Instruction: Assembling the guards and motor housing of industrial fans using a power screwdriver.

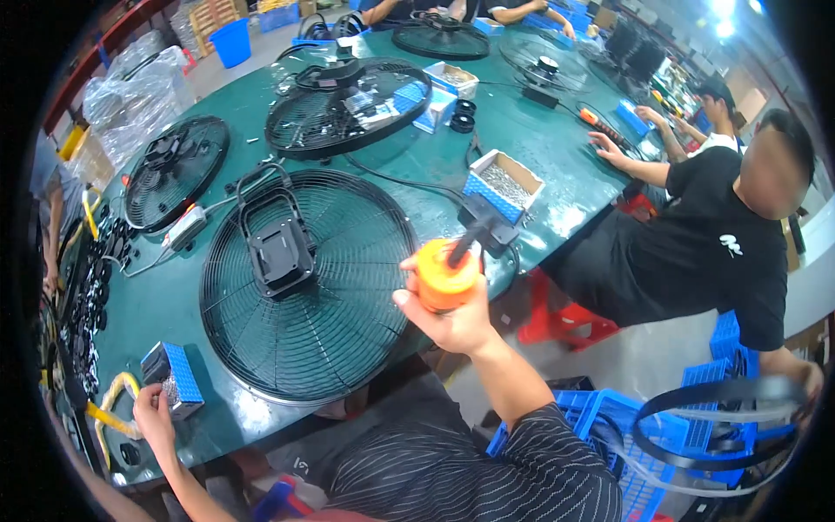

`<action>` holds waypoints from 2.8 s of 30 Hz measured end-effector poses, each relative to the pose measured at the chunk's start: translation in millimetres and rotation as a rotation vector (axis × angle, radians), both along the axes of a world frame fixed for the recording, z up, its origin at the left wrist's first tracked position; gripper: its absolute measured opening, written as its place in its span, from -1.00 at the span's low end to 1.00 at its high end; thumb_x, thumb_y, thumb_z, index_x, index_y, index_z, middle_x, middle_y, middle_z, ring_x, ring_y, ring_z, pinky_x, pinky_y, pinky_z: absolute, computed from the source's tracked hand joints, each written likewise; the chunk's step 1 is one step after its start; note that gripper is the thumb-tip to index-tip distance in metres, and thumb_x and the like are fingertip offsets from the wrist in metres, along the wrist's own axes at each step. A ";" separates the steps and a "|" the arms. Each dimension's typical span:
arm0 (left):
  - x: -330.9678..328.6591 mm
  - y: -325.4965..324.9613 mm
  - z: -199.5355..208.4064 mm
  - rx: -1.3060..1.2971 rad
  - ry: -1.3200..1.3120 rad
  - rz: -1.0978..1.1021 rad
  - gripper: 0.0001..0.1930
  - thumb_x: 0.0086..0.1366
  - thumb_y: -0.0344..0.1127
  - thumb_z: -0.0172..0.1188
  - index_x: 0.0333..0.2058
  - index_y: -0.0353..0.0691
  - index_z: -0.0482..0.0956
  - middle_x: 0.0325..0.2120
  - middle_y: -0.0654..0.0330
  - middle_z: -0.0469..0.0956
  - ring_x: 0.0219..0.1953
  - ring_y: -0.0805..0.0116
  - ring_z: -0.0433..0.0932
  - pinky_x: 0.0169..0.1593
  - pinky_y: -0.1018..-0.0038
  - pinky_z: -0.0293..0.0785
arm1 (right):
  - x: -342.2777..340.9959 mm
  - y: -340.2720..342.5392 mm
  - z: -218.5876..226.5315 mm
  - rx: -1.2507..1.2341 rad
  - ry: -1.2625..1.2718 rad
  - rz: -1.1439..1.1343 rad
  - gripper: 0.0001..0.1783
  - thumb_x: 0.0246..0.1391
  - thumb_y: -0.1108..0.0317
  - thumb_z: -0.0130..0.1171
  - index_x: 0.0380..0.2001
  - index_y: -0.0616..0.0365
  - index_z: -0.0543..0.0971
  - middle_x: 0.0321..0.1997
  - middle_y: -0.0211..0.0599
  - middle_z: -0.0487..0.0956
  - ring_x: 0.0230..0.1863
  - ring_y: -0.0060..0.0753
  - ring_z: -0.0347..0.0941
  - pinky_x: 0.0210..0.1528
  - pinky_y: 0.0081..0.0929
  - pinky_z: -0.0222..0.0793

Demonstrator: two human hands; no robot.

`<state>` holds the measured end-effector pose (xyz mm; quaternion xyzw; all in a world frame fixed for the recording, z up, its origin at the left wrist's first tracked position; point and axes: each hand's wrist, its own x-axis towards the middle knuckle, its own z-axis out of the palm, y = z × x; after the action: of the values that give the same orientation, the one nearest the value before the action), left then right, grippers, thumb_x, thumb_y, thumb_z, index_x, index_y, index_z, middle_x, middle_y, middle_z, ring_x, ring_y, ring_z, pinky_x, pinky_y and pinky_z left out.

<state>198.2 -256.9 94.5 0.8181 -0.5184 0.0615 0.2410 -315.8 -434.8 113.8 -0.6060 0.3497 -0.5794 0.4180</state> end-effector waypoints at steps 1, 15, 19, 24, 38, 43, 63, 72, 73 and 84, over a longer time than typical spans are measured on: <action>-2.6 2.2 2.1 -0.010 -0.001 0.019 -0.87 0.20 -0.51 0.24 -0.26 -0.38 0.60 -0.46 0.12 0.53 -0.44 0.27 0.49 -0.29 0.42 0.43 | 0.5 0.3 1.7 -0.059 -0.070 0.023 -0.60 -0.02 0.65 0.33 -0.09 0.21 0.48 -0.43 -0.48 0.47 -0.44 -0.70 0.41 -0.39 -0.66 0.37; -246.0 -23.3 -16.3 -0.371 1.811 -0.708 -0.93 0.26 -0.63 0.19 -0.30 -0.37 0.55 -0.44 -0.02 0.58 -0.57 0.48 0.49 -0.51 0.62 0.45 | 64.7 68.4 62.4 -0.168 -0.889 0.598 -0.54 0.11 0.45 0.15 0.06 0.16 0.27 -0.39 -0.23 0.46 -0.52 -0.34 0.47 -0.37 -0.31 0.43; -256.5 -26.6 -18.2 -0.344 1.945 -0.697 -0.95 0.27 -0.61 0.22 -0.30 -0.40 0.55 -0.43 -0.04 0.58 -0.56 0.46 0.49 -0.51 0.62 0.45 | 67.8 71.1 58.9 -0.154 -0.888 0.603 -0.54 0.12 0.45 0.14 0.07 0.14 0.27 -0.38 -0.24 0.46 -0.51 -0.34 0.48 -0.35 -0.31 0.43; -255.7 -27.5 -21.6 -0.325 1.994 -0.651 -0.99 0.28 -0.60 0.21 -0.33 -0.40 0.56 -0.44 -0.02 0.59 -0.58 0.47 0.48 -0.51 0.62 0.45 | 68.1 69.7 54.3 -0.109 -0.869 0.602 -0.54 0.14 0.46 0.13 0.09 0.12 0.28 -0.37 -0.25 0.46 -0.47 -0.34 0.48 -0.32 -0.31 0.42; -253.7 -34.8 -32.6 -0.226 2.010 -0.585 -0.95 0.31 -0.55 0.22 -0.37 -0.38 0.57 -0.48 0.03 0.60 -0.60 0.50 0.48 -0.53 0.64 0.42 | 66.2 62.7 45.3 -0.023 -0.843 0.596 -0.55 0.16 0.45 0.18 0.09 0.06 0.31 -0.37 -0.27 0.47 -0.45 -0.33 0.46 -0.30 -0.29 0.40; -253.8 -28.7 -32.4 -0.195 1.957 -0.589 -0.94 0.32 -0.54 0.22 -0.38 -0.38 0.58 -0.47 0.05 0.60 -0.59 0.52 0.48 -0.52 0.65 0.43 | 63.8 65.7 45.0 -0.033 -0.814 0.618 -0.55 0.15 0.45 0.20 0.08 0.07 0.31 -0.37 -0.26 0.47 -0.47 -0.31 0.47 -0.31 -0.28 0.40; -265.4 -19.1 -34.2 -0.286 0.188 -0.482 -0.41 -0.15 -0.08 0.61 -0.18 -0.12 0.51 -0.15 0.09 0.48 -0.06 0.02 0.43 0.03 0.13 0.32 | 45.7 37.9 32.0 0.007 -0.434 0.843 -0.52 0.00 0.55 0.32 -0.05 0.10 0.33 -0.43 -0.30 0.53 -0.54 -0.38 0.51 -0.45 -0.41 0.50; -266.3 -30.8 -46.1 -0.221 0.010 -0.374 -0.34 0.00 0.13 0.49 -0.01 -0.04 0.46 0.23 -0.14 0.29 0.33 -0.25 0.12 0.32 -0.15 -0.02 | 65.0 32.7 20.8 -0.112 -0.245 0.855 -0.54 0.01 0.47 0.30 -0.03 0.12 0.37 -0.47 -0.35 0.56 -0.58 -0.51 0.54 -0.49 -0.56 0.53; -265.6 -30.9 -47.5 -0.218 0.007 -0.375 -0.34 0.01 0.13 0.48 0.02 -0.04 0.46 0.24 -0.14 0.29 0.34 -0.26 0.12 0.33 -0.16 -0.02 | 66.2 30.5 20.8 -0.103 -0.242 0.857 -0.54 0.01 0.47 0.30 -0.03 0.12 0.37 -0.47 -0.35 0.56 -0.58 -0.51 0.54 -0.49 -0.56 0.53; -237.9 -51.0 -26.0 -0.101 0.179 -0.638 -0.22 -0.28 -0.22 0.51 0.04 -0.24 0.51 0.06 0.05 0.45 0.18 -0.03 0.40 0.34 -0.17 0.10 | 83.4 21.0 33.5 0.029 -0.081 0.855 -0.46 0.09 0.38 0.32 0.07 0.10 0.30 -0.43 -0.36 0.53 -0.60 -0.51 0.47 -0.49 -0.49 0.42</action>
<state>-39.7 -307.9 68.4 0.6037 -0.7216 -0.0633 0.3330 -232.4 -413.7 147.3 -0.6671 0.0586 -0.3724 0.6425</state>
